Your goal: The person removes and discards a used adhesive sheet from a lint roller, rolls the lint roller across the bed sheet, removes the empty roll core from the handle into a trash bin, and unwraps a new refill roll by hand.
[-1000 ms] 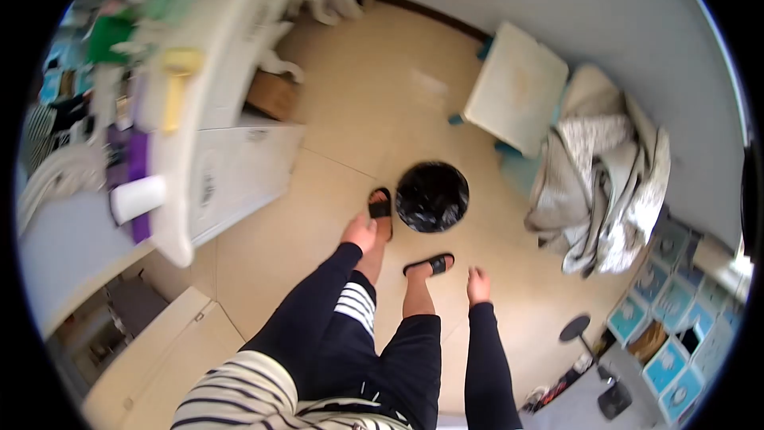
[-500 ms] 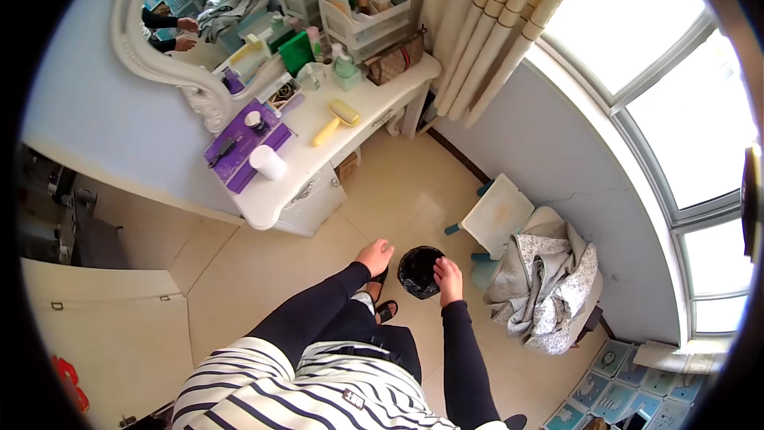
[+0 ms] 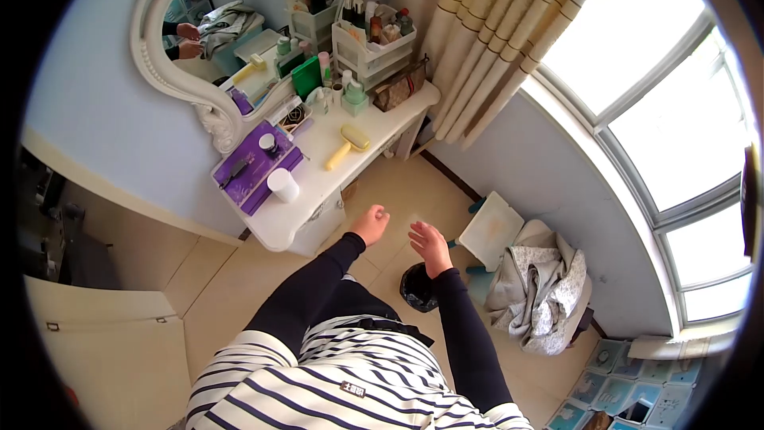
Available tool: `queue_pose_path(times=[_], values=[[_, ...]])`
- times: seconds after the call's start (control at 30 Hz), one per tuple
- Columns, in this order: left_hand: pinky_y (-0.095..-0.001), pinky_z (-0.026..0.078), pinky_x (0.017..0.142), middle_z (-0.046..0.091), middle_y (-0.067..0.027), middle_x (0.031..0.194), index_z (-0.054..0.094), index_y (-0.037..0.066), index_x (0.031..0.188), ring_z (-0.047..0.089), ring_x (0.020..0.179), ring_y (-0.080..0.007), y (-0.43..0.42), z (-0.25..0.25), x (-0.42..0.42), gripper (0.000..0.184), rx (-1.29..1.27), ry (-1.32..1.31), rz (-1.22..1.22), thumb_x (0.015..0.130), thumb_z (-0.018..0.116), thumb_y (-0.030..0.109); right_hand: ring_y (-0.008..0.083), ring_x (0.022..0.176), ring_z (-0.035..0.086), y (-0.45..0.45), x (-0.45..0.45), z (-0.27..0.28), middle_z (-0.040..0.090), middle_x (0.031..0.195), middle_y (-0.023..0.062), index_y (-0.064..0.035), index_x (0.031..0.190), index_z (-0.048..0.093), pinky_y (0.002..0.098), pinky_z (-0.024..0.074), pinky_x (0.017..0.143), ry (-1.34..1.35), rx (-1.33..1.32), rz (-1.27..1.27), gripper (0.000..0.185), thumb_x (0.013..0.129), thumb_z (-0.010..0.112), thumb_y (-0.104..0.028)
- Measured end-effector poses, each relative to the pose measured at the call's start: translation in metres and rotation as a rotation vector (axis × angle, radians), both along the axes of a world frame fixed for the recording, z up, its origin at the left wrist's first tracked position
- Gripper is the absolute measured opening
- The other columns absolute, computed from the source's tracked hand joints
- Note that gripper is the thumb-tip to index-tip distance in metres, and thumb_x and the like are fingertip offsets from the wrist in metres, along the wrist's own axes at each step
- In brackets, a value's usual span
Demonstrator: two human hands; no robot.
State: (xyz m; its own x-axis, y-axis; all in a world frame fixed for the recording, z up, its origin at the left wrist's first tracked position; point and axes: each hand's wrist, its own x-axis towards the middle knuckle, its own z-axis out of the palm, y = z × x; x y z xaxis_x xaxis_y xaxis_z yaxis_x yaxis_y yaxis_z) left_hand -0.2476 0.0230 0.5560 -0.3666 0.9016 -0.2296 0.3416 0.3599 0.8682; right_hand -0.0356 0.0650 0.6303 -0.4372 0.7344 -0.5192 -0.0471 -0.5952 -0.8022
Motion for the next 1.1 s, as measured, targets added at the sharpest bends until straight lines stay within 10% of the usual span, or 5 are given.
queue_pose_path(times=[0.33, 1.1], values=[[-0.0471, 0.052, 0.101, 0.064, -0.0192, 0.122, 0.061, 0.001, 0.12, 0.06, 0.119, -0.0375, 0.105, -0.016, -0.182, 0.043, -0.296, 0.518, 0.031, 0.09, 0.072, 0.029, 0.0308, 0.139, 0.052, 0.08, -0.16, -0.039, 0.054, 0.151, 0.0151, 0.0015, 0.151, 0.045, 0.0437, 0.0397, 0.116, -0.157, -0.057, 0.026, 0.06, 0.108, 0.049, -0.04], [-0.0489, 0.056, 0.094, 0.065, -0.0238, 0.118, 0.057, 0.0, 0.116, 0.066, 0.108, -0.0427, 0.156, -0.066, -0.237, 0.042, -0.388, 0.309, -0.064, 0.081, 0.072, 0.017, 0.0232, 0.118, 0.062, 0.192, -0.236, -0.083, 0.067, 0.124, 0.0098, -0.0002, 0.131, 0.061, 0.0366, 0.0467, 0.102, -0.473, 0.161, 0.06, 0.044, 0.106, 0.055, -0.037]])
